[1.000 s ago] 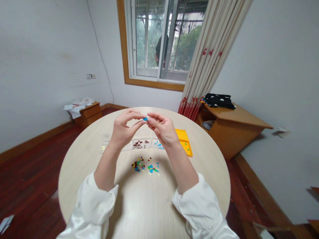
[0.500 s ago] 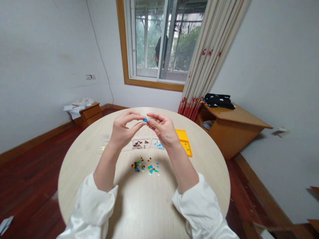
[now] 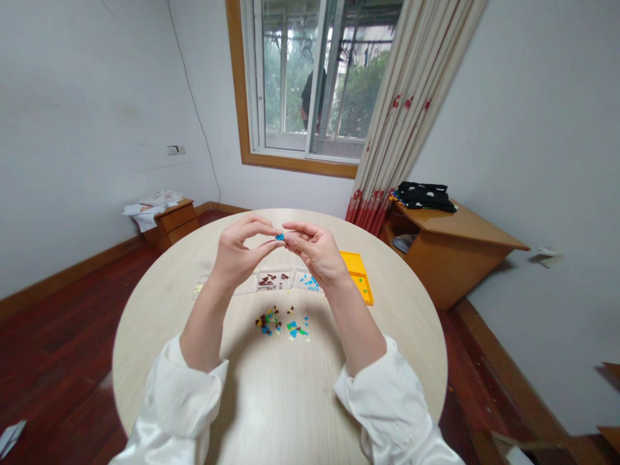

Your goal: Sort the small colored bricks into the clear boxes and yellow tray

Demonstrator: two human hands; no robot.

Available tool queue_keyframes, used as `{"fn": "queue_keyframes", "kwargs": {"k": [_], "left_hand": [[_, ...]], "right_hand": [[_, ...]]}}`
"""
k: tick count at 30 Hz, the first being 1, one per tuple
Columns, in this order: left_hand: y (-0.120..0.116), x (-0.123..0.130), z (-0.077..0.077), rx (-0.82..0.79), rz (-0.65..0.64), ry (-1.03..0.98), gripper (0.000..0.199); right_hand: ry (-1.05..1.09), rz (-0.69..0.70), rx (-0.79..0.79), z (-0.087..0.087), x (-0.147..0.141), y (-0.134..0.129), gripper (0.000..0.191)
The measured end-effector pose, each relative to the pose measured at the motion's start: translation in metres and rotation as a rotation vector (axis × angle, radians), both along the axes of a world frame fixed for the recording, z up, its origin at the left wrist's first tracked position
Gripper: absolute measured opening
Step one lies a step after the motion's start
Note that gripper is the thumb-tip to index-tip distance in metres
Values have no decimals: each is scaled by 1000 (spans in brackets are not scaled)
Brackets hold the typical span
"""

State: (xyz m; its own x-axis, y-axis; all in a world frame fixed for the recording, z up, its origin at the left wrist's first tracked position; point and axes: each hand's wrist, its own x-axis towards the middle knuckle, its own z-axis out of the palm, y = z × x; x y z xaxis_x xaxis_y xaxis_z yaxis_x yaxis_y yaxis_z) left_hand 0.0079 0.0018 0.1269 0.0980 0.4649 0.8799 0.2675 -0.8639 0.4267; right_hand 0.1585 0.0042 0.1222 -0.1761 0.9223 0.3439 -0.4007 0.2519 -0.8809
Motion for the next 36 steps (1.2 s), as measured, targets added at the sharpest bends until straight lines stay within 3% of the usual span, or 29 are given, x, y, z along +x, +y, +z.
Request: {"fn": "queue_keyframes", "kwargs": {"k": [18, 29, 36], "left_hand": [[2, 1, -4, 24, 57, 18, 11], [16, -1, -14, -95, 23, -218, 13], [16, -2, -13, -91, 10, -256, 9]], "right_hand": [[8, -17, 13, -5, 0, 4, 28], [-7, -71, 6, -6, 3, 6, 30], [-16, -59, 16, -7, 2, 6, 30]]}}
